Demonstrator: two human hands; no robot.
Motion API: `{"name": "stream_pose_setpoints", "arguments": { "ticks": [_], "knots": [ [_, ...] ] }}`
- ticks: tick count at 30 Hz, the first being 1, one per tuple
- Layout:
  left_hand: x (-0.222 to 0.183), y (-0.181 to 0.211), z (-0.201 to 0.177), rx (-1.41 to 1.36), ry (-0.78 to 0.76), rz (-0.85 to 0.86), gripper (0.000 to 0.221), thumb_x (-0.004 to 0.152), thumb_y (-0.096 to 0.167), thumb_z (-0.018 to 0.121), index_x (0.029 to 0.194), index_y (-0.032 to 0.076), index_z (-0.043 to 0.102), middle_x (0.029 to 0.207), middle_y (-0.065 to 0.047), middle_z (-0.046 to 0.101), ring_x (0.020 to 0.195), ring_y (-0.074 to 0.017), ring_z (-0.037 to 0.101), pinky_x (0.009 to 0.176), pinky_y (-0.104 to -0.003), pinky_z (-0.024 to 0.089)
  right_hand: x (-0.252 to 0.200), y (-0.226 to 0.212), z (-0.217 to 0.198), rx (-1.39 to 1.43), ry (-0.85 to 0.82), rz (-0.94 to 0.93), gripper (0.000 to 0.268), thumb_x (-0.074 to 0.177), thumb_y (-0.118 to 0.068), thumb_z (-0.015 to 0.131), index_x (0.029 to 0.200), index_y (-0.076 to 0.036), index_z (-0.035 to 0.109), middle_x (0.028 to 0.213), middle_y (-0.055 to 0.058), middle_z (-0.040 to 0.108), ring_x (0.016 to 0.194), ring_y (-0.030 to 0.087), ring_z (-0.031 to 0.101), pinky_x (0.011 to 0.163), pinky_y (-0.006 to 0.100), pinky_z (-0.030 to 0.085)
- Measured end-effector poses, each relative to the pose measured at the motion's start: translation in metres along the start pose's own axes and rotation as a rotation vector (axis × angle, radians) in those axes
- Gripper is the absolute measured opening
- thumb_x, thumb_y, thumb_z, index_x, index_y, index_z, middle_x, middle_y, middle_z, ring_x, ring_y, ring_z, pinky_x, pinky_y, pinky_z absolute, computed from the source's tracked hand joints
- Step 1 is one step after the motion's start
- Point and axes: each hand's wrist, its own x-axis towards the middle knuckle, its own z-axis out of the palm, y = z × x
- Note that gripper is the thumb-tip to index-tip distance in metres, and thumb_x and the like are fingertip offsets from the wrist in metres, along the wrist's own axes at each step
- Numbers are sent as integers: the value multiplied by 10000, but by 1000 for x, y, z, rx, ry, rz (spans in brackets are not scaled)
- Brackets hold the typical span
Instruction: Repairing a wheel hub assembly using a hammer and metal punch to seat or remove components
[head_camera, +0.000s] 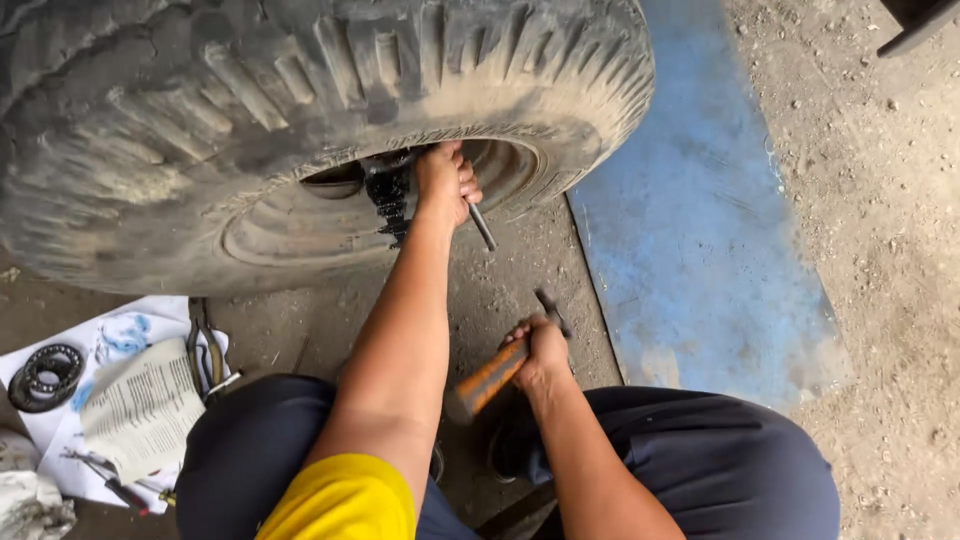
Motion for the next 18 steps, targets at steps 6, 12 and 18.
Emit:
{"name": "stream_pose_setpoints", "arguments": {
  "ticks": [6, 12, 18],
  "knots": [
    [-4, 4, 6, -24, 3, -4, 397, 992, 385, 438, 655, 228, 298, 487, 50, 205, 344, -154, 249, 352, -322, 231, -81, -19, 44, -172, -315, 173, 260, 827, -101, 592, 661, -205, 421, 599, -134, 385, 497, 21, 442, 512, 241, 447],
    [0, -3, 0, -15, -17, 2, 418, 986, 398, 443, 634, 234, 289, 484, 56, 206, 349, -150, 242, 363, -324, 232, -32, -22, 13, 10, -43, 9, 255, 816, -25, 494, 591, -120, 420, 497, 3, 418, 459, 173, 533, 590, 321, 524],
    [-3, 12, 6, 90, 8, 39, 444, 968, 391, 494, 604, 221, 307, 452, 11, 254, 338, -189, 275, 360, -370, 309, -134, -49, 89, -101, -513, 196, 225, 857, -90, 636, 690, -142, 495, 549, -67, 392, 441, 82, 468, 468, 273, 485]
  ]
}}
